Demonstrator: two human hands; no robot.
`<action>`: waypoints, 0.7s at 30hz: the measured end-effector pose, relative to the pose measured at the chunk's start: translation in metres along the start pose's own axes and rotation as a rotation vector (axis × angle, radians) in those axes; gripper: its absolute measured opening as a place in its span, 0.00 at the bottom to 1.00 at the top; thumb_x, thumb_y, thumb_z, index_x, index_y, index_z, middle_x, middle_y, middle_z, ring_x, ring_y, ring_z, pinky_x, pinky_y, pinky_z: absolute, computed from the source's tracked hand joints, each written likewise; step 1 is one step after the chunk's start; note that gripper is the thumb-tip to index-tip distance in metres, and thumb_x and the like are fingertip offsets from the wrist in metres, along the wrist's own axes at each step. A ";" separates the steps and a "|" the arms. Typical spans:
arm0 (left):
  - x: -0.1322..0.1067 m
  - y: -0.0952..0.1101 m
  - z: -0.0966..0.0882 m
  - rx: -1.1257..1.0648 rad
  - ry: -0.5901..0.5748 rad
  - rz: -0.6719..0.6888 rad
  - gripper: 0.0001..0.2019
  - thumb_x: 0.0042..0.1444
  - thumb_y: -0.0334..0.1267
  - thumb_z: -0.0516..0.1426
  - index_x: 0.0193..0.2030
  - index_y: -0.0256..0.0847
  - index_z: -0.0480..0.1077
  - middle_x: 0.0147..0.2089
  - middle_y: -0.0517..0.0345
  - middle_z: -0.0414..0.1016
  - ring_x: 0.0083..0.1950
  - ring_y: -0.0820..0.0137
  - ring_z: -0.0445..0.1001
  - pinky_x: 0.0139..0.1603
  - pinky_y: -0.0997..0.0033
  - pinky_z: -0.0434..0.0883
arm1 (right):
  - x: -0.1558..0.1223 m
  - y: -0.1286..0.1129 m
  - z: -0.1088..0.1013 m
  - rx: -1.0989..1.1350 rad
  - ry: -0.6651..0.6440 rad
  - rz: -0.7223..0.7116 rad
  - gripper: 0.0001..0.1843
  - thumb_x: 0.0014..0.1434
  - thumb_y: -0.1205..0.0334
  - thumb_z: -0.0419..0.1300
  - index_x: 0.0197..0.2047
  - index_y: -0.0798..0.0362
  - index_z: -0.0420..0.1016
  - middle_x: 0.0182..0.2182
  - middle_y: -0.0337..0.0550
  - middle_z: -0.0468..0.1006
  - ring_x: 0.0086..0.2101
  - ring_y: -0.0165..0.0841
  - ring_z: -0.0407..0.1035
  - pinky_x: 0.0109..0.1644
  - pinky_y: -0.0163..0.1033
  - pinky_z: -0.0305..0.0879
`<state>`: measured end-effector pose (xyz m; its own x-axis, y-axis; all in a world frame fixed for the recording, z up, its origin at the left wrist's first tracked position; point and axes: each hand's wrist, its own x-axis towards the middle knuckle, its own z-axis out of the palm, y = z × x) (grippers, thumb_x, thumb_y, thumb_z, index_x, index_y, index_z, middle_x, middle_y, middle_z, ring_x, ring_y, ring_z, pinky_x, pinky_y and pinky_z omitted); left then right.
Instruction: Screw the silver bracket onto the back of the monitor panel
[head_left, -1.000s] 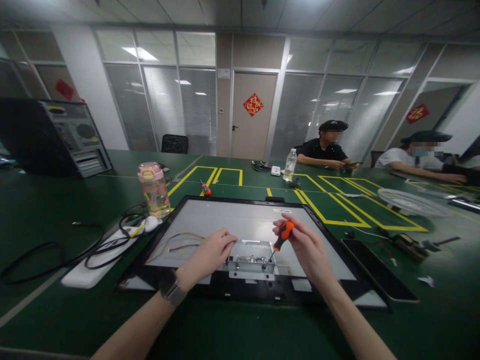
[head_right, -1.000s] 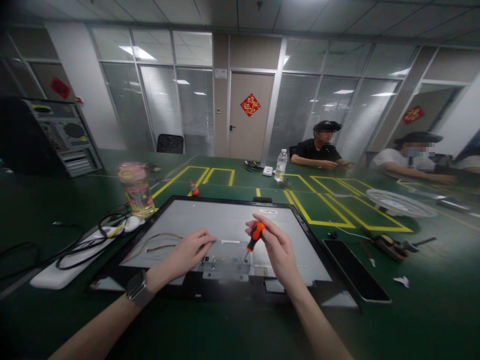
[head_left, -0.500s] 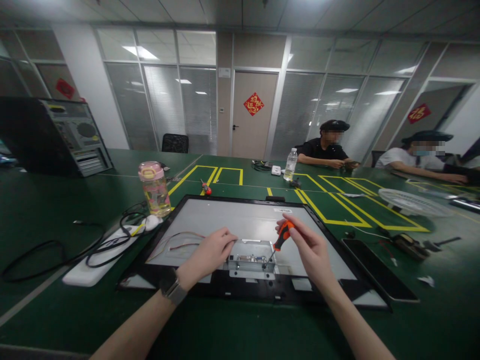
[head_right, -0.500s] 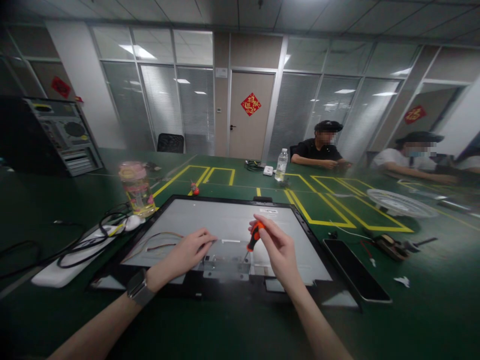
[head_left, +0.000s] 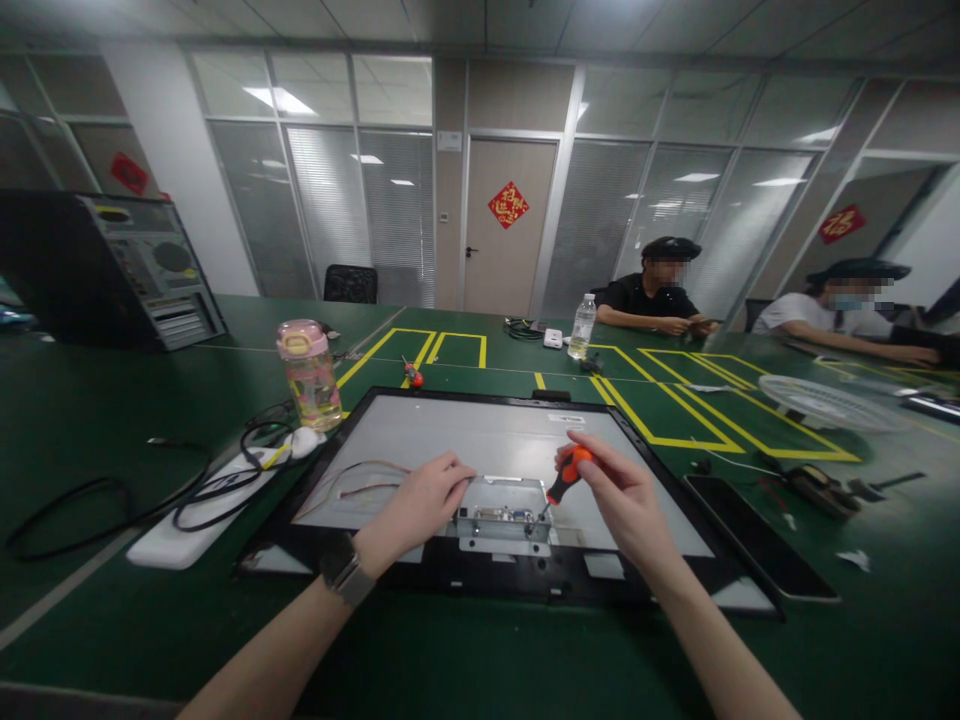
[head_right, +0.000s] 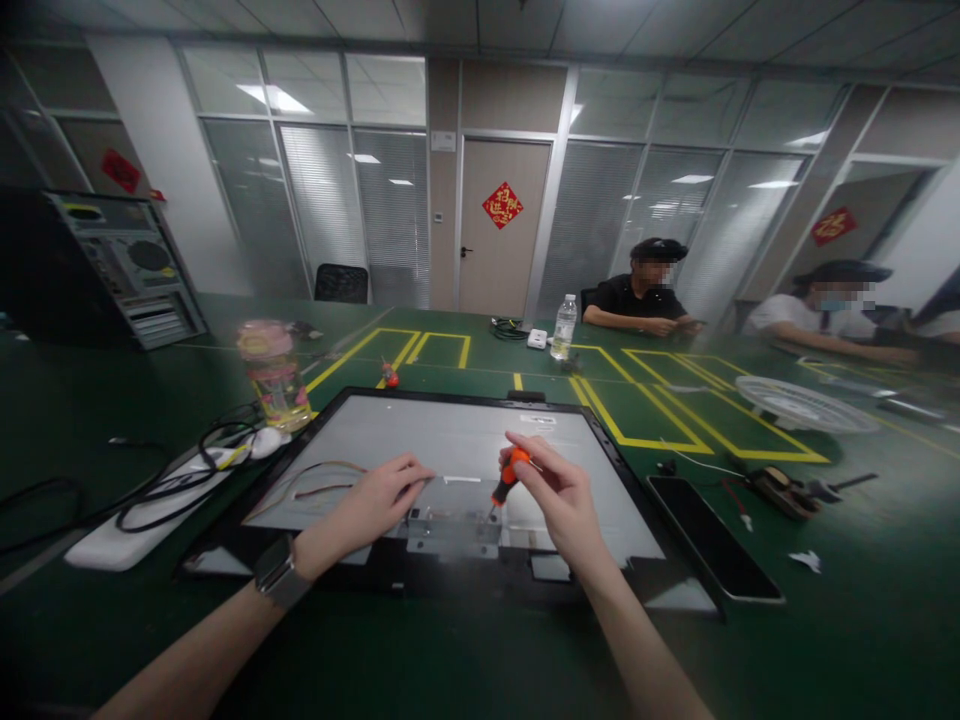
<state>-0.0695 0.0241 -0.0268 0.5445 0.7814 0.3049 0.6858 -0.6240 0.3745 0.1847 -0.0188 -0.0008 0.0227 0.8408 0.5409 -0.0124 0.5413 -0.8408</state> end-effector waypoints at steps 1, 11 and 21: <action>0.000 0.000 0.000 -0.002 0.001 0.000 0.14 0.64 0.32 0.47 0.48 0.41 0.72 0.43 0.55 0.71 0.42 0.69 0.72 0.46 0.71 0.68 | 0.000 0.001 -0.001 0.021 -0.025 0.023 0.14 0.59 0.57 0.61 0.48 0.45 0.77 0.37 0.44 0.78 0.38 0.37 0.72 0.44 0.47 0.70; 0.000 0.002 -0.001 0.004 0.001 0.001 0.14 0.64 0.32 0.47 0.49 0.40 0.72 0.43 0.54 0.71 0.42 0.69 0.72 0.46 0.71 0.69 | 0.002 0.011 0.002 0.188 0.006 0.035 0.07 0.54 0.55 0.65 0.37 0.45 0.78 0.38 0.41 0.76 0.40 0.36 0.71 0.50 0.47 0.68; 0.000 0.003 -0.002 0.014 0.001 -0.001 0.14 0.64 0.32 0.47 0.48 0.41 0.72 0.43 0.54 0.71 0.42 0.68 0.72 0.45 0.70 0.69 | 0.003 0.005 0.005 0.230 -0.053 0.080 0.11 0.55 0.52 0.64 0.41 0.44 0.77 0.40 0.42 0.77 0.42 0.38 0.72 0.51 0.49 0.67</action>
<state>-0.0686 0.0225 -0.0242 0.5435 0.7819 0.3052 0.6931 -0.6232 0.3624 0.1798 -0.0137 -0.0028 -0.0400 0.8773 0.4782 -0.2389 0.4563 -0.8571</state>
